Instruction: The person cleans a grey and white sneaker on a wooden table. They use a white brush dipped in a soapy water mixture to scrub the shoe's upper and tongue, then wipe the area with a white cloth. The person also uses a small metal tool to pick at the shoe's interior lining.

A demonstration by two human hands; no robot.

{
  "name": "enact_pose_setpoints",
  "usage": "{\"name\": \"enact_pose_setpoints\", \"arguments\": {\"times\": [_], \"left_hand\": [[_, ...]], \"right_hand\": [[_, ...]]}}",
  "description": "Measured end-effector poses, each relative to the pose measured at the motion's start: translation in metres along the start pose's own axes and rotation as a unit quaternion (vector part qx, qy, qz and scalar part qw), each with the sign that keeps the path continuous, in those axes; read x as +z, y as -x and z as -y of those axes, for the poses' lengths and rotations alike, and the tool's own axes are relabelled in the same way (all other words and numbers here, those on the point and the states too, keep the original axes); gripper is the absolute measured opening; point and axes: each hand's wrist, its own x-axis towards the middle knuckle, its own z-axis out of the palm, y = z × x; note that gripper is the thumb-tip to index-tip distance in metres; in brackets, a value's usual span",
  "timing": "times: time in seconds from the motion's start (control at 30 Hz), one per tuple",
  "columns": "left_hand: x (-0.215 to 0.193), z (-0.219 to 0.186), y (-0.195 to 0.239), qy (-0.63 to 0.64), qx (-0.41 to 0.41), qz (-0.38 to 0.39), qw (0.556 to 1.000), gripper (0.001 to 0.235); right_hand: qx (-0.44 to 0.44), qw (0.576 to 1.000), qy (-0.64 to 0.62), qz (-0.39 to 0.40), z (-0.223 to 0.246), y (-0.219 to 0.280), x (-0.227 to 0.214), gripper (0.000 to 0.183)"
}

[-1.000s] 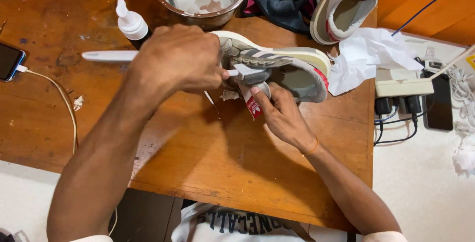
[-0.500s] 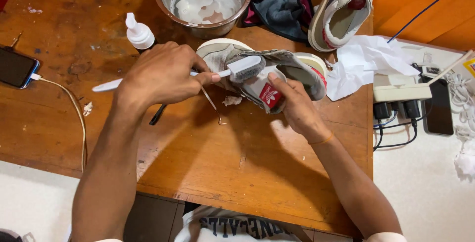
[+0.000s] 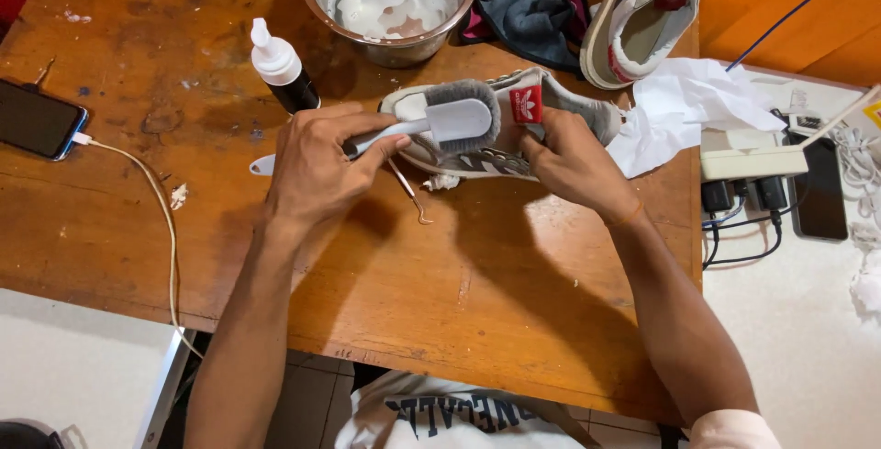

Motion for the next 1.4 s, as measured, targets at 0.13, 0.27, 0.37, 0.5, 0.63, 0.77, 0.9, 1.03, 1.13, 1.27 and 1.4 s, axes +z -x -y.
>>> {"name": "enact_pose_setpoints", "arguments": {"times": [0.13,0.27,0.37,0.5,0.63,0.77,0.9,1.03,1.13,1.27,1.4], "left_hand": [[0.008,0.008,0.005,-0.025,0.023,-0.046,0.998,0.010],[0.026,0.021,0.006,-0.102,0.066,-0.062,0.991,0.013],[0.036,0.018,-0.003,-0.139,0.108,-0.056,0.983,0.015],[0.025,0.011,-0.010,-0.112,0.178,-0.036,0.977,0.010],[0.014,0.004,-0.008,-0.072,0.175,-0.007,0.982,0.009],[0.008,-0.003,-0.008,-0.033,0.169,0.039,0.984,0.010],[0.019,0.019,-0.017,-0.094,0.176,0.037,0.979,0.009],[0.041,0.014,-0.037,-0.157,0.204,0.022,0.966,0.008],[0.062,0.015,-0.034,-0.189,0.225,0.094,0.951,0.019],[0.042,0.018,-0.038,-0.247,0.225,0.104,0.937,0.017],[0.051,-0.012,-0.032,-0.311,0.227,0.095,0.918,0.013]], "right_hand": [[-0.015,0.998,-0.020,0.054,0.020,0.007,-0.006,0.019],[0.033,0.991,-0.121,0.056,-0.015,0.009,-0.001,0.020],[0.026,0.990,-0.131,0.037,-0.028,0.010,0.003,0.021],[0.053,0.981,-0.186,0.013,-0.022,0.004,0.010,0.019],[0.081,0.969,-0.235,-0.020,-0.030,0.000,0.021,0.014],[0.100,0.951,-0.290,-0.043,-0.024,-0.002,0.031,0.010],[0.070,0.956,-0.280,-0.058,-0.040,-0.008,0.035,0.013],[0.066,0.954,-0.285,-0.070,-0.018,-0.004,0.036,0.014],[0.077,0.936,-0.337,-0.074,-0.016,-0.002,0.037,0.012],[0.111,0.932,-0.340,-0.058,-0.016,-0.002,0.034,0.010],[0.106,0.946,-0.301,-0.063,-0.023,-0.003,0.037,0.012]]}}
